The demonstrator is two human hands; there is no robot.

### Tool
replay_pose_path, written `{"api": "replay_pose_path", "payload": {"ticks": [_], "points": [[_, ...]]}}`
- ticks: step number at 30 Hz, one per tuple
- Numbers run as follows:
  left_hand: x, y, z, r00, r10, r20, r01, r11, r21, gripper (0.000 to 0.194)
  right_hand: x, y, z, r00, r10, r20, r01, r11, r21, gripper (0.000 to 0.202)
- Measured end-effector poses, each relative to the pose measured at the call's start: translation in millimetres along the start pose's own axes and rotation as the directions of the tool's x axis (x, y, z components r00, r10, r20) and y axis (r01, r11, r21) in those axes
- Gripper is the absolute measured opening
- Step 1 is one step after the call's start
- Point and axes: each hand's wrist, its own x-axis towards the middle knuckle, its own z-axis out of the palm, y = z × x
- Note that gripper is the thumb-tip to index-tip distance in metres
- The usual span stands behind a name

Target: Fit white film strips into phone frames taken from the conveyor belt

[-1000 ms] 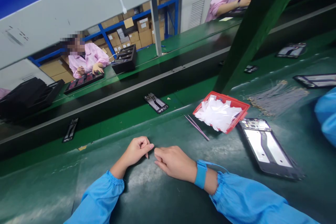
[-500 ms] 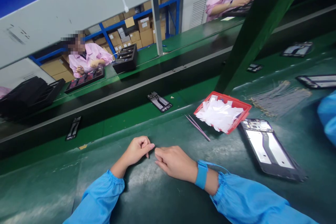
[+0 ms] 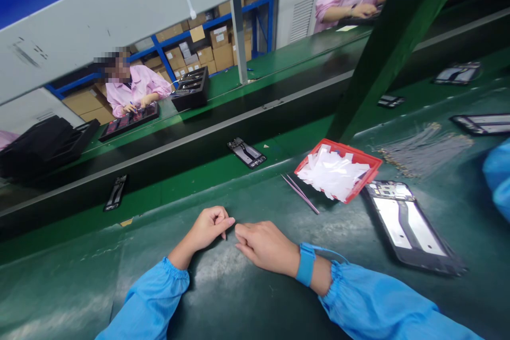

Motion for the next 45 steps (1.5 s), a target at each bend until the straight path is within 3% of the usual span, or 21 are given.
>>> {"api": "replay_pose_path", "payload": {"ticks": [45], "points": [[0.2,-4.6,-0.1,1.000,0.004,0.006,-0.004,1.000,-0.013,0.066,-1.5,1.9,3.2,1.000,-0.013,-0.022,0.013,1.000,0.002,0.029]]}}
